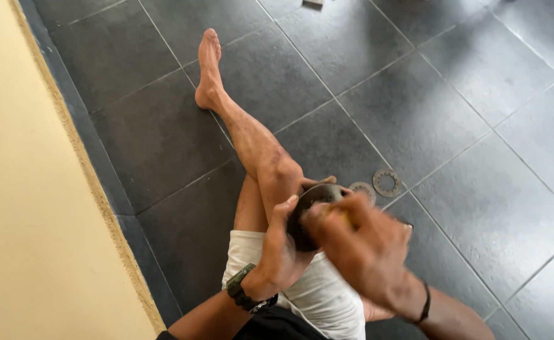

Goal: The person sits on the floor and uses a yellow-handled tool to scrape and clean the surface of a dark circular metal part held in their left hand. They rotate the part to access different areas and continue the scraping motion throughout the clip.

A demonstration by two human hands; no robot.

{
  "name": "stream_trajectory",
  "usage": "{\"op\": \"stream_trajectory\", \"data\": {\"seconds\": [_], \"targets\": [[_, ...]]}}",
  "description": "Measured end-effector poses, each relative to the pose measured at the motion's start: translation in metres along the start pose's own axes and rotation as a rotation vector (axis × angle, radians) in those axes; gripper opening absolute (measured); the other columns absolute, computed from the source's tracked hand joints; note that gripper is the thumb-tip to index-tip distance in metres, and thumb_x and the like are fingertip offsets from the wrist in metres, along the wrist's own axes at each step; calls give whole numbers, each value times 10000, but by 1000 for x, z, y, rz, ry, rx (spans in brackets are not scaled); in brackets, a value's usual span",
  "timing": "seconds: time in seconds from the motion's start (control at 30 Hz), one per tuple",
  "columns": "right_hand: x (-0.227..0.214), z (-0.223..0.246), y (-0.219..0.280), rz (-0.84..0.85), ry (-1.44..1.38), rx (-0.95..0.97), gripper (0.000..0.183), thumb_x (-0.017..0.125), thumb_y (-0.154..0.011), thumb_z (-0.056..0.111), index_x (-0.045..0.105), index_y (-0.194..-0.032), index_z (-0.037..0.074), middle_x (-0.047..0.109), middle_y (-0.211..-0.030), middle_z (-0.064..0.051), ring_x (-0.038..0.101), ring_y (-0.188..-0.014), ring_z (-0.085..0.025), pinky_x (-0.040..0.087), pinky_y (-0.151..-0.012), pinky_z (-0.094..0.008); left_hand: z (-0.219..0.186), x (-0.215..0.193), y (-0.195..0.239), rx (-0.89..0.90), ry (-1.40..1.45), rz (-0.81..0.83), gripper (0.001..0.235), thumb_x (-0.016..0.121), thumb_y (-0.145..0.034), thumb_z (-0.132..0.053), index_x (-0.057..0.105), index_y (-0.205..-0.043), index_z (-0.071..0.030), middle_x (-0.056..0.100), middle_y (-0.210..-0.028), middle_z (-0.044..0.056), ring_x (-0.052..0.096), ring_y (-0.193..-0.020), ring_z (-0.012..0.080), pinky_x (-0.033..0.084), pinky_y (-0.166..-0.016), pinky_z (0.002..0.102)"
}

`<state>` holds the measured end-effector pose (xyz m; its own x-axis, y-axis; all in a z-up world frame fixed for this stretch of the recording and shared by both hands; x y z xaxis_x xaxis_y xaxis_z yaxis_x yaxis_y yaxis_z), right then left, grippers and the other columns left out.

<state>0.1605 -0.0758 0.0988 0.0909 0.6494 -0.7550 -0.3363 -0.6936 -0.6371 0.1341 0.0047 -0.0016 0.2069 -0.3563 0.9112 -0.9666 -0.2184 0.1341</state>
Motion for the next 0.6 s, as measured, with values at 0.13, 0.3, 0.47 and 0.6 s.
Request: {"op": "stream_trajectory", "data": {"seconds": [0.13,0.3,0.47,0.6], "targets": [[-3,-12,1,-44,-5,9,94,670,-989,139,729,-1040,192,623,-952,-53,570,-622,-140,397,-482,-323,6,-3,4,-63,21,-6,585,469,-1027,-402,523,-1455,-7,653,-1093,61,505,-792,112,484,-794,303],[-2,0,-5,-32,-45,-92,66,719,-979,152,676,-950,112,649,-940,-77,603,-682,-144,457,-551,-308,4,-3,-2,-93,47,-27,627,476,-992,-424,502,-1469,-18,622,-1371,180,597,-1260,268,480,-1059,374],[2,-2,-12,-23,40,24,148,737,-983,242,669,-879,161,628,-899,-19,500,-520,-151,348,-403,-336,-2,-2,-2,-28,-1,23,502,436,-1038,-392,522,-1397,-51,631,-1248,134,584,-1060,198,487,-920,318],[-4,-12,-21,-107,100,47,357,801,-1008,193,593,-733,100,572,-850,-16,409,-500,-133,292,-421,-310,3,-4,5,-88,-15,27,469,401,-1056,-422,504,-1395,-115,609,-1329,107,602,-1196,210,522,-960,422]]}}
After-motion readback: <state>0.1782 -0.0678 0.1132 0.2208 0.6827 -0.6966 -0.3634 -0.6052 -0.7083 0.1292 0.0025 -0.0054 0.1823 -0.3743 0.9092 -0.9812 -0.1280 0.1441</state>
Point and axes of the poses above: each hand's wrist, its own y-axis away from the middle knuckle, its own x-axis out of the palm, z = x × y, the point moved 7 cm from there along -y, towards the middle knuckle
